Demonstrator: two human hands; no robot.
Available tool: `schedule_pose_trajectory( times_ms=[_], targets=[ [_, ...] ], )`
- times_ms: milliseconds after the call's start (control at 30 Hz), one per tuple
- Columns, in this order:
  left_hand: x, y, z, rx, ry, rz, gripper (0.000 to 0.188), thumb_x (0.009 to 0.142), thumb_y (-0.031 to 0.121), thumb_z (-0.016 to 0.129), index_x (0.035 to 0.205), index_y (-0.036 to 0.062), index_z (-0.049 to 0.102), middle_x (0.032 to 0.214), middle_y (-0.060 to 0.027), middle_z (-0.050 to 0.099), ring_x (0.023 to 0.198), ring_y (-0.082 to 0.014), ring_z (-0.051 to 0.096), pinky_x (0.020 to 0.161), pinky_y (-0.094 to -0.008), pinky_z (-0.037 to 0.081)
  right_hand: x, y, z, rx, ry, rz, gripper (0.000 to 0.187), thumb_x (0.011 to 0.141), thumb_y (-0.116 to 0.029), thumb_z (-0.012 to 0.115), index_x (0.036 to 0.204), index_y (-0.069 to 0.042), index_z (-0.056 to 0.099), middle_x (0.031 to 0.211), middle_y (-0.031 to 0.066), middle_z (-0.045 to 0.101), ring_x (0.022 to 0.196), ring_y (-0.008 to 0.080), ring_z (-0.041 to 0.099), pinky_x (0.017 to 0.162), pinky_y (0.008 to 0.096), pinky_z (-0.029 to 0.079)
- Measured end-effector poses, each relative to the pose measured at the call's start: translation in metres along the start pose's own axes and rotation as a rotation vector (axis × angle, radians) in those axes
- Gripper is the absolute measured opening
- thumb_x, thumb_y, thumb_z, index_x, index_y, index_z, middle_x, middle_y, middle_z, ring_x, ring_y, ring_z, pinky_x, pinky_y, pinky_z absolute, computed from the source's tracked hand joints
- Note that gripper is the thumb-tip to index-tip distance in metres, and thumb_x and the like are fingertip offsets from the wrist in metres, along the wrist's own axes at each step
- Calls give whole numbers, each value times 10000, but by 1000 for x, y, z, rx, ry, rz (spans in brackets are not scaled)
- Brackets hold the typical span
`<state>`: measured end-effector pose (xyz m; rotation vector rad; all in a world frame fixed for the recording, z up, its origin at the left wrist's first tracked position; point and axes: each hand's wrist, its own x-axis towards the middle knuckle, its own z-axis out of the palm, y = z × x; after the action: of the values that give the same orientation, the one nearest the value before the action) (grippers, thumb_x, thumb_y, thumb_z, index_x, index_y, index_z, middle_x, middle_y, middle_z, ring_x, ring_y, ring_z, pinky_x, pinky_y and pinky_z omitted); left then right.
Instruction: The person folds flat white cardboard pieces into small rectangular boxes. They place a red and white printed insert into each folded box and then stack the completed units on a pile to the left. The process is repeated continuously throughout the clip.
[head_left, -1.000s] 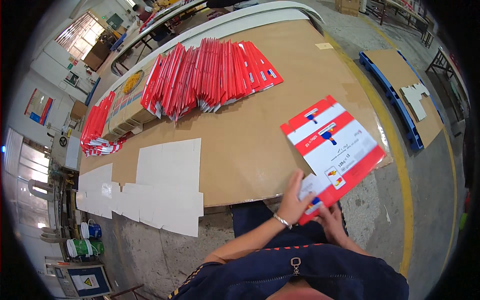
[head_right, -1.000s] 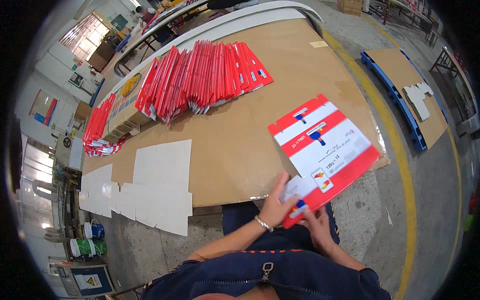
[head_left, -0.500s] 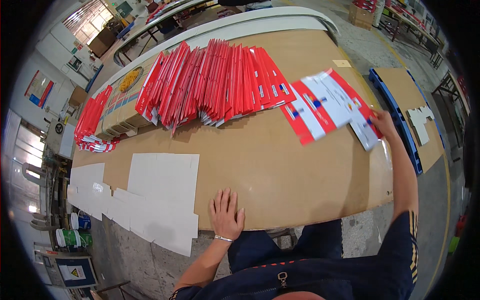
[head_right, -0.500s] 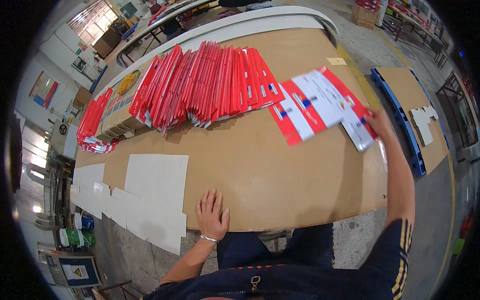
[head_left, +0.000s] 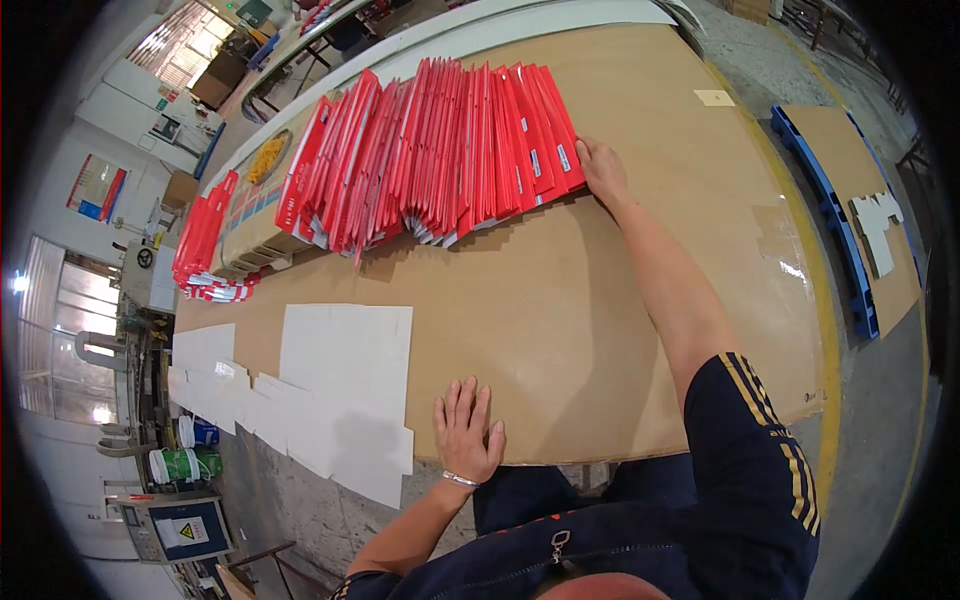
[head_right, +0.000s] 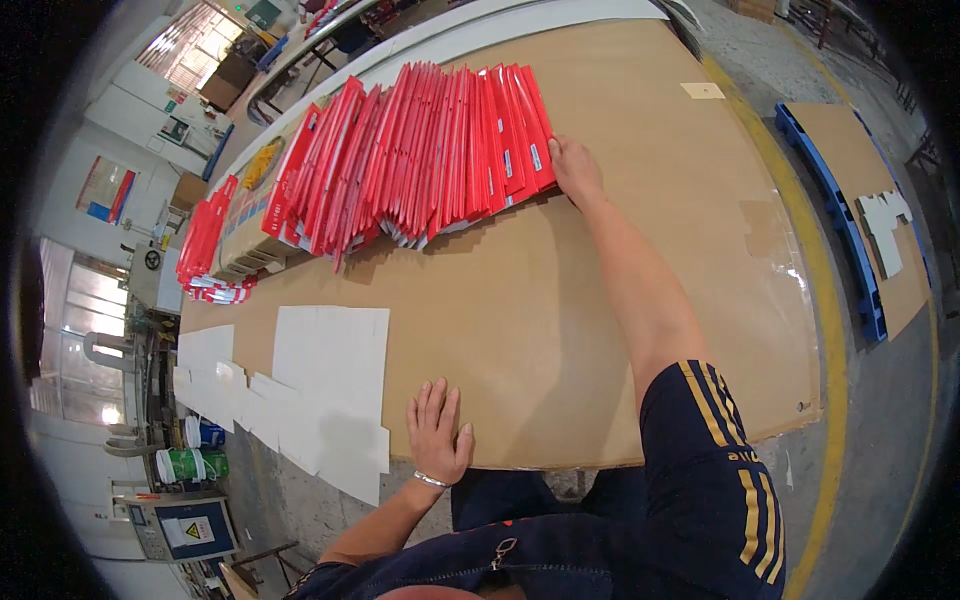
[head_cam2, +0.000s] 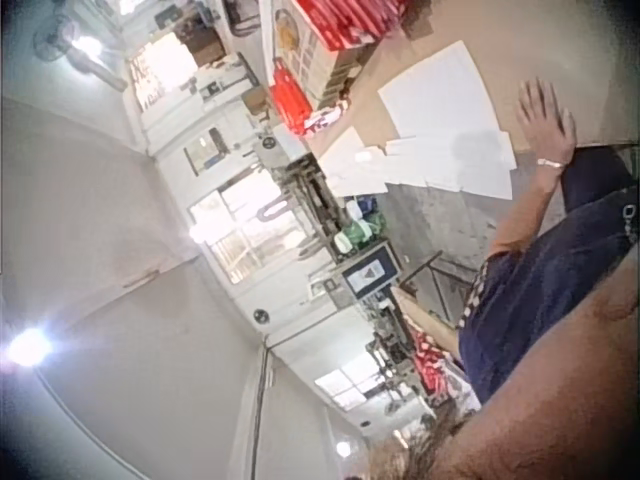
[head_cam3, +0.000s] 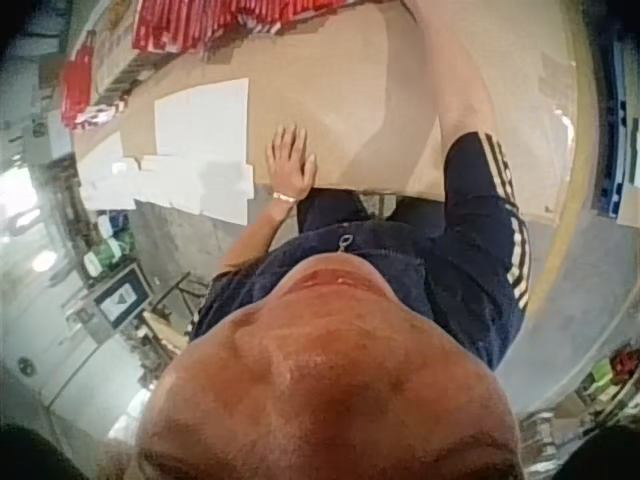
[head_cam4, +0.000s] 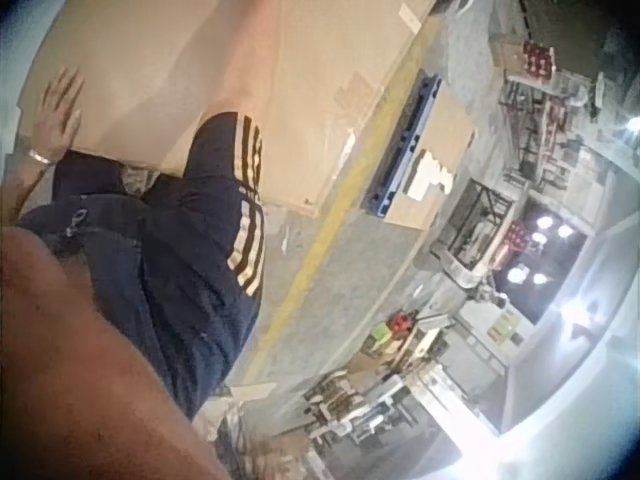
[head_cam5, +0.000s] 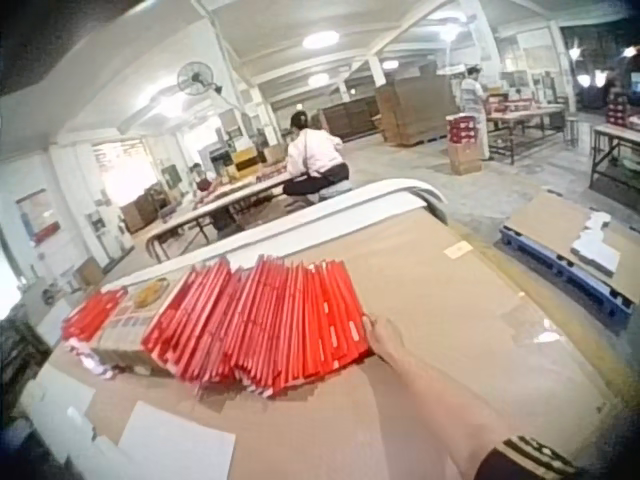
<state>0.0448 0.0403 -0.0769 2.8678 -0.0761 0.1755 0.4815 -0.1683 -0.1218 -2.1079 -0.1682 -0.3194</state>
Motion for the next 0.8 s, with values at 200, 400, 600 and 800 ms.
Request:
schedule_pose_trajectory(
  times_ms=[200,400,600,800],
  targets=[
    [-1,5,4,-7,97,36,559,829,234,589,1354,60,510,1451,-163,433,1371,-357,357,1118,-519,218,-44,-2,-19,-8,200,-105,246,952,-184,485,1109,-82,645,1086,175,632,978,395,612,830,474,492],
    [-1,5,3,31,202,60,468,845,236,604,1280,66,582,1362,-161,517,1309,-351,425,1084,-488,306,-88,-3,-46,-49,157,-122,191,927,-139,525,1062,-67,640,1034,161,640,978,375,609,819,457,497],
    [-41,29,-59,-1062,-834,-264,367,995,311,526,1172,7,632,1243,-81,611,1192,-181,522,1020,-338,396,-139,-6,-75,27,97,-141,187,907,-130,562,1032,-47,673,1010,151,670,929,336,644,813,425,511],
    [-77,47,-99,-1252,-1184,241,620,1010,495,408,1253,-63,527,1198,-81,579,1071,-150,520,966,-310,398,-149,-4,-93,112,33,-16,185,888,-78,554,1013,-29,682,972,128,680,911,278,660,806,375,519]
  ],
)
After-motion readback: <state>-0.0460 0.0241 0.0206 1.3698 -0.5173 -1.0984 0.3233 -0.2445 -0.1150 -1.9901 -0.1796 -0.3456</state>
